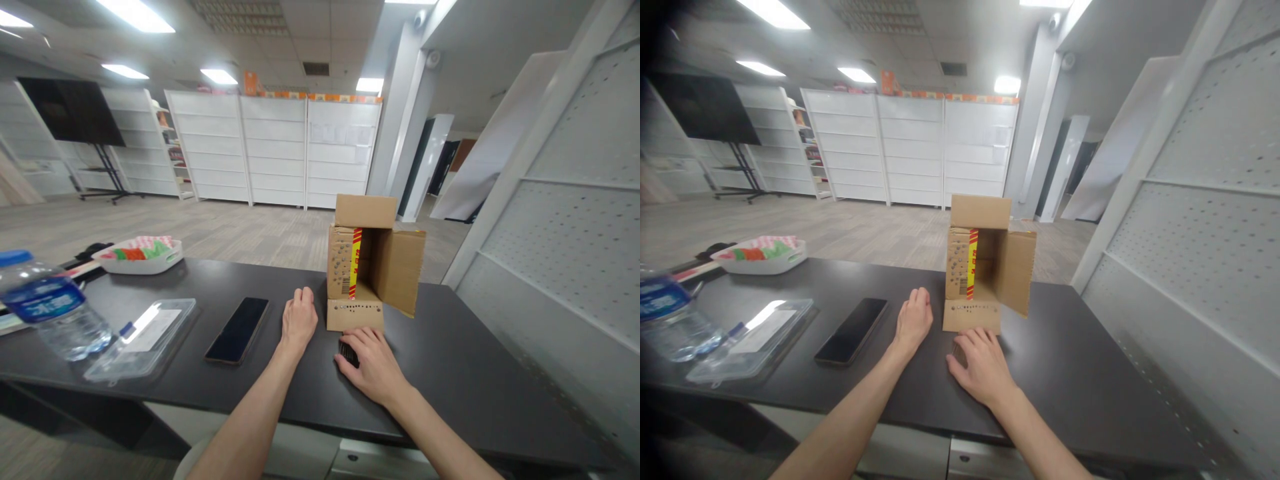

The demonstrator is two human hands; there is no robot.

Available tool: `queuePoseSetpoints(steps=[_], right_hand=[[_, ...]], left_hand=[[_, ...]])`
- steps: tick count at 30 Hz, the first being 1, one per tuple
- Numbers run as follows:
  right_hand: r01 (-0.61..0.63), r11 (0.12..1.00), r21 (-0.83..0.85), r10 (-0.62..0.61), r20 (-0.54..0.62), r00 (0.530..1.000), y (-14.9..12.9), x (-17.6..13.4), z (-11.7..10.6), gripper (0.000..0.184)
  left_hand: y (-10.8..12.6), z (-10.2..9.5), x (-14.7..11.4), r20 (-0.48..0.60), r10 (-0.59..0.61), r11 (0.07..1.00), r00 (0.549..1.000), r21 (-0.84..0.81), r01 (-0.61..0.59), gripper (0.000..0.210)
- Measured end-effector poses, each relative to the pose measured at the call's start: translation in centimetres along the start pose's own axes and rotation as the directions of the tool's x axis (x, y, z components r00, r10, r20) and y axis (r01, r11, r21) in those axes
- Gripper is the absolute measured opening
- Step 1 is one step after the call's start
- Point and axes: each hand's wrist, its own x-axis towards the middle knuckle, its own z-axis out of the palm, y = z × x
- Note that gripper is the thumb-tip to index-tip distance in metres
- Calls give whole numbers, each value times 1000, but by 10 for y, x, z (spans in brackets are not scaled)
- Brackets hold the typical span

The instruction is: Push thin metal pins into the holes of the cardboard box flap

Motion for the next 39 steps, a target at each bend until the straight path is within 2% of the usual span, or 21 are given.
queuePoseSetpoints(steps=[12,26,32,35,39], right_hand=[[29,995,-97,-29,1,1000,-2,3,0,18],[124,978,-165,-140,-86,986,2,5,5,8],[159,968,-194,-184,-121,975,5,6,6,14],[138,975,-173,-164,-146,976,8,7,5,21],[40,998,-54,-51,-209,977,15,11,4,27]], left_hand=[[0,-1,-1,5,-6,1000,1000,0,6,16],[1,-1,0,19,-5,1000,1000,4,5,18],[2,-2,0,22,-11,1000,1000,14,11,19],[2,-2,0,23,-7,1000,1000,11,7,19],[2,-3,0,28,-14,1000,1000,6,14,18]])
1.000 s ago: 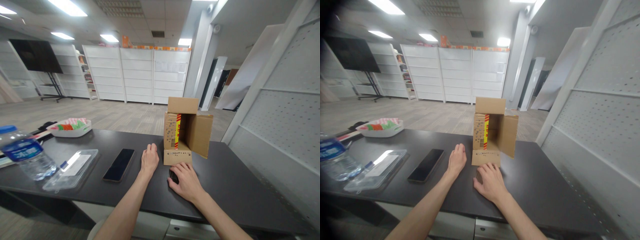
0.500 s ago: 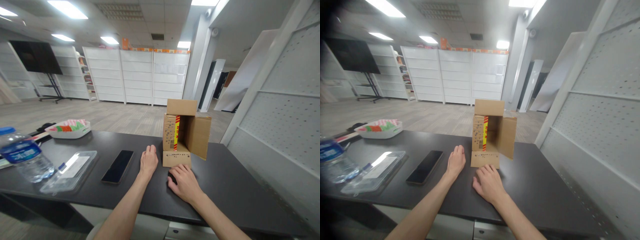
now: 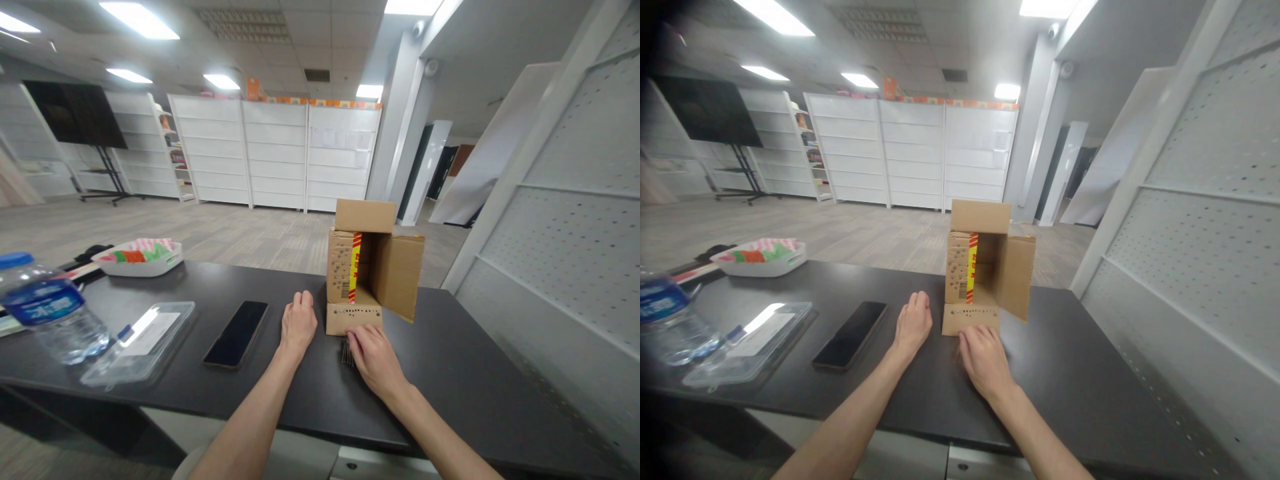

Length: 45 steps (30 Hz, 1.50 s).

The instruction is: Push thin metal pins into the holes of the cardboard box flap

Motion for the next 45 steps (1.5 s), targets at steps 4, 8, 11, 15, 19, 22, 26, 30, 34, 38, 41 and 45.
queuePoseSetpoints(steps=[4,8,11,15,19,22,26,30,34,38,41,45], right_hand=[[-113,984,139,126,-89,988,7,11,1,28],[-175,957,231,212,-143,967,12,23,5,29],[-184,952,245,229,-170,958,17,29,9,29],[-191,957,217,234,-194,953,22,32,14,30],[-200,956,216,245,-208,947,25,31,18,30],[-206,955,213,249,-202,947,26,30,19,31],[-182,965,191,220,-203,954,25,30,20,30],[-130,975,178,162,-181,970,24,30,22,26],[-150,979,134,170,-149,974,24,30,23,22],[-169,980,101,181,-119,976,23,28,23,20],[-193,975,107,204,-114,972,22,27,20,20],[-209,974,85,214,-46,976,18,24,14,21]], left_hand=[[0,0,0,3,-3,1000,1000,5,3,18],[0,0,1,4,0,1000,1000,3,0,18],[0,1,1,1,5,1000,1000,2,-5,19],[0,1,1,5,1,1000,1000,6,-1,20],[0,1,0,-4,4,1000,1000,5,-4,20],[0,1,0,-1,2,1000,1000,0,-2,19],[-1,1,0,-2,2,1000,1000,-7,-2,18],[-1,1,0,8,0,1000,1000,-12,0,19],[-1,1,1,9,0,1000,1000,-12,0,18],[0,0,1,6,1,1000,1000,-13,-1,18],[0,0,0,5,3,1000,1000,-12,-3,19],[0,1,0,7,-5,1000,1000,-9,5,19]])
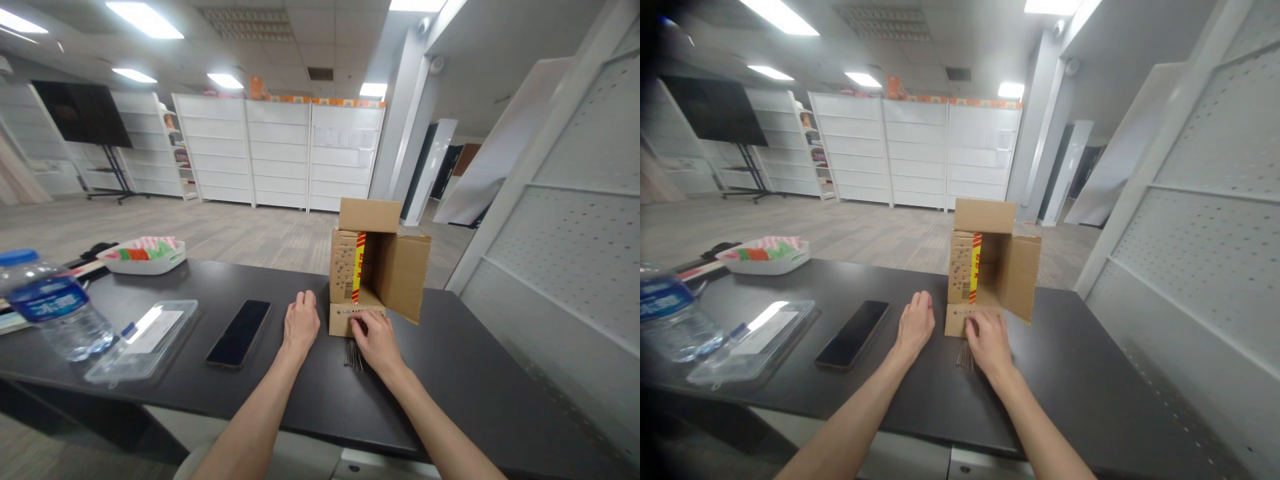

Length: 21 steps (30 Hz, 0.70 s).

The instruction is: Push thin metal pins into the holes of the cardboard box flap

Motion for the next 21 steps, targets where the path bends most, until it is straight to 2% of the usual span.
queuePoseSetpoints(steps=[4,10,13,21], right_hand=[[57,998,17,-59,114,992,-7,-8,-11,20],[171,982,75,-186,283,941,-16,-26,-27,19],[190,980,64,-201,309,929,-17,-33,-31,23],[183,982,38,-186,295,937,-18,-37,-29,24]], left_hand=[[-1,1,0,1,0,1000,1000,0,0,20],[0,1,0,-4,-4,1000,1000,7,4,21],[0,1,0,1,2,1000,1000,9,-2,20],[-2,1,0,9,4,1000,1000,3,-4,19]])
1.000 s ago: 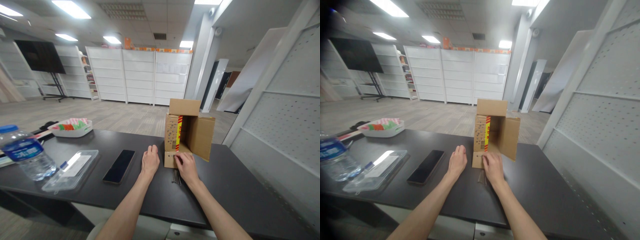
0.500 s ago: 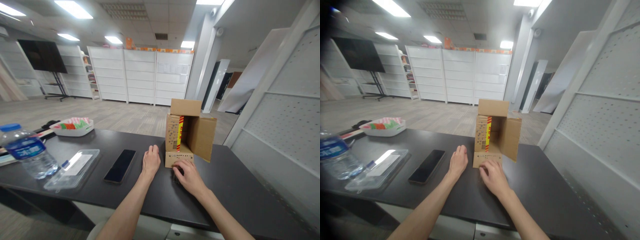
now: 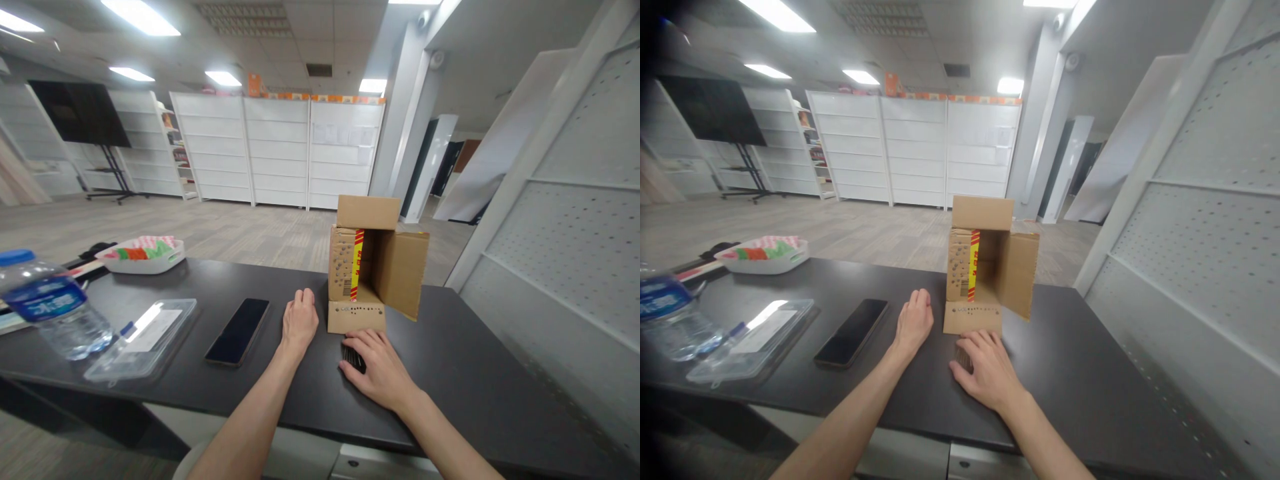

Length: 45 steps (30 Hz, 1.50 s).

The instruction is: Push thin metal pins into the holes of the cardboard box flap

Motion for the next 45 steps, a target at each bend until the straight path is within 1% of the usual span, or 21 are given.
queuePoseSetpoints(steps=[5,13,23,29,36,45], right_hand=[[-11,1000,-6,11,15,1000,0,0,1,21],[-10,1000,1,10,31,999,-1,0,0,25],[-6,1000,-17,6,3,1000,-1,2,4,20],[9,1000,-23,-10,-26,1000,2,3,7,17],[34,999,-30,-35,-37,999,2,3,5,13],[88,994,-60,-91,-57,994,7,4,6,17]], left_hand=[[0,-1,0,-10,-2,1000,1000,-2,2,18],[2,-2,0,-6,-10,1000,1000,1,10,18],[1,-1,0,-12,-6,1000,1000,3,6,18],[1,-2,0,-5,-6,1000,1000,6,6,18],[2,-2,0,-6,-5,1000,1000,4,5,19],[1,0,1,-10,0,1000,1000,15,0,19]])
